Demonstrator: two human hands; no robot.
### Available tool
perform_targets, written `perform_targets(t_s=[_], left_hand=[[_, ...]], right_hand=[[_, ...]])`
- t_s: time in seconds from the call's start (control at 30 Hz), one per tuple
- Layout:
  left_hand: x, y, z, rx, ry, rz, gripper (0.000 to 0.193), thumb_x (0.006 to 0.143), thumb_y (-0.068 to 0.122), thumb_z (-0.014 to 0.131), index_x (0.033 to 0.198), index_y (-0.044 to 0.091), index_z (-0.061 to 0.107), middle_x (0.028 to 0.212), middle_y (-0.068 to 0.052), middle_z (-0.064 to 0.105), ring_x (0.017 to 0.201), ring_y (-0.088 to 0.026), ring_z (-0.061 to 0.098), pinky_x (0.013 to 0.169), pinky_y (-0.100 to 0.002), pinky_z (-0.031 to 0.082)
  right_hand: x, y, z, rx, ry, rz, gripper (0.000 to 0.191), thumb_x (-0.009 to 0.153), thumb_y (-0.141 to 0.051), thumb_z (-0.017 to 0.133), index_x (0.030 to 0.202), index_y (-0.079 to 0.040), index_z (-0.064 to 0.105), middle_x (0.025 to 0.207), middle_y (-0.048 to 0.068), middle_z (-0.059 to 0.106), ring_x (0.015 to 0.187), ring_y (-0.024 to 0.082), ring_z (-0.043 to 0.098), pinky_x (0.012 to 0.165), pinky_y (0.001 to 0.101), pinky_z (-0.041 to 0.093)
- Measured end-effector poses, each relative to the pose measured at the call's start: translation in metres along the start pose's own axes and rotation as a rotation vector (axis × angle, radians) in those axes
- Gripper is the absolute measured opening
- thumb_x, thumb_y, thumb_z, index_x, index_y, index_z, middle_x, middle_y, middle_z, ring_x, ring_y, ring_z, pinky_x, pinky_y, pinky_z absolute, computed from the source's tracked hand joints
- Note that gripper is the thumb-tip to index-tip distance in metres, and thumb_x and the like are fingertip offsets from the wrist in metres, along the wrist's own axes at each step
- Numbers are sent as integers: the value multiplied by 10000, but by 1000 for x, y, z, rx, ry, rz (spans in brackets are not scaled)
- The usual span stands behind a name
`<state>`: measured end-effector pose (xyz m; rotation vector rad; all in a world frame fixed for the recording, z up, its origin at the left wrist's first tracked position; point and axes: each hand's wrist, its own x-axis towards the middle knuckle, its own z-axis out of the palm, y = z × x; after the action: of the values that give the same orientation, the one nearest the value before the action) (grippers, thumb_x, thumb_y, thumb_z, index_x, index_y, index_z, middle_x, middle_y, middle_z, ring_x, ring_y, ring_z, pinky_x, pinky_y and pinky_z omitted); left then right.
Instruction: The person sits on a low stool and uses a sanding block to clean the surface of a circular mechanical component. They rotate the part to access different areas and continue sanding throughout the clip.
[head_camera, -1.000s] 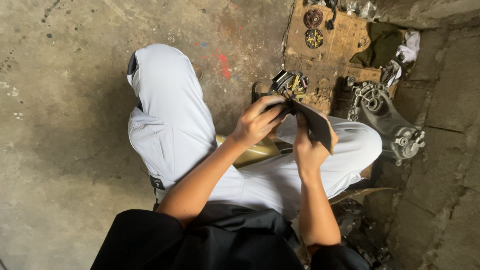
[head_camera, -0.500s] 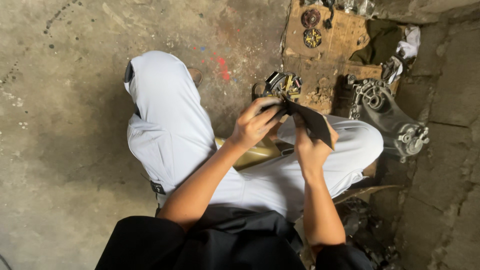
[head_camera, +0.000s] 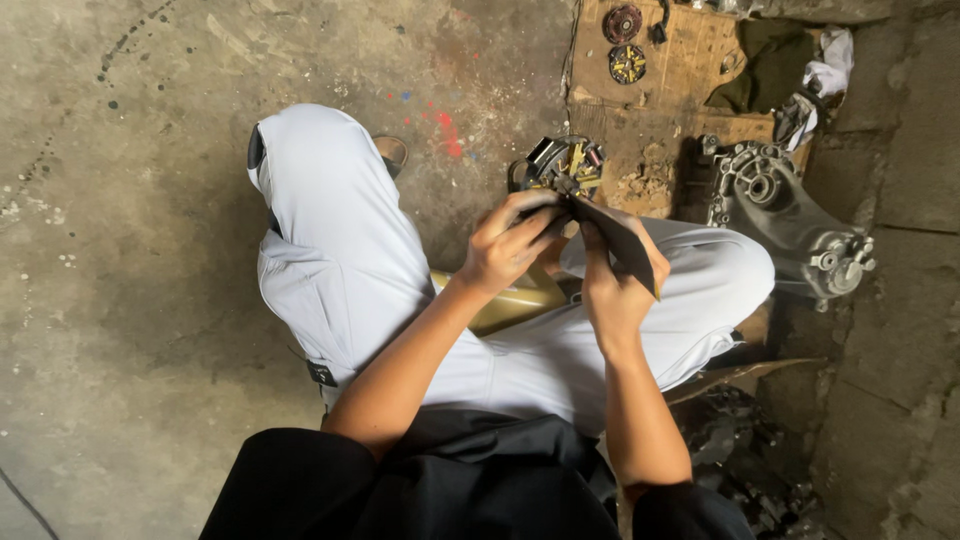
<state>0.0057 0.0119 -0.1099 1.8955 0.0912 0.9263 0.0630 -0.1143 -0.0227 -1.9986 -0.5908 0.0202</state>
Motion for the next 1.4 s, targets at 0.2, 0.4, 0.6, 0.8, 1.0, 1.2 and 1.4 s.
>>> perform_targets(t_s=[0.2,0.4,0.6,0.8,1.0,1.2,1.4], left_hand=[[-5,-5,1,7,-10,-4,307,819,-21,804,1108,-37,700,1265,-136,651,1133,-294,714,966,-361,597],[-9,-8,1,-6,12,-7,294,845,-26,807,1118,-34,700,1268,-130,651,1126,-280,716,968,-348,601],[-7,-8,1,32,17,9,284,825,-20,814,1091,-35,714,1243,-146,654,1088,-283,714,937,-347,599],[-1,-5,-1,19,45,25,268,848,-35,807,1100,-33,715,1239,-124,652,1085,-276,723,948,-349,610],[0,-4,1,42,60,6,272,837,-26,817,1095,-4,735,1204,-112,665,1062,-263,721,928,-341,606],[-2,-5,1,41,52,-8,282,841,-12,822,1107,4,728,1218,-119,662,1072,-270,722,928,-343,609],[-2,-6,0,51,26,-10,279,837,-31,806,1105,-3,734,1228,-130,659,1072,-280,721,932,-349,606]], right_hand=[[-1,0,-2,-66,-4,3,129,972,44,731,1100,32,730,889,90,694,761,129,594,725,251,478],[3,-7,0,-67,-20,-48,154,982,49,710,1134,27,724,965,95,719,822,141,636,779,259,506],[4,-10,-1,-32,-29,-1,168,971,50,700,1133,14,724,953,75,719,803,123,618,757,249,493],[3,-6,-3,-93,-36,-5,156,964,44,716,1117,18,730,902,91,692,739,137,582,706,255,468],[3,-3,-2,-72,-30,-70,158,971,49,696,1126,21,717,956,109,701,801,161,643,766,268,506],[6,-3,-2,-99,-59,-7,161,958,48,714,1116,20,733,898,118,678,752,200,631,727,286,492],[7,-7,-2,-118,-58,-69,208,946,63,704,1147,14,727,950,123,699,789,212,664,749,289,512]])
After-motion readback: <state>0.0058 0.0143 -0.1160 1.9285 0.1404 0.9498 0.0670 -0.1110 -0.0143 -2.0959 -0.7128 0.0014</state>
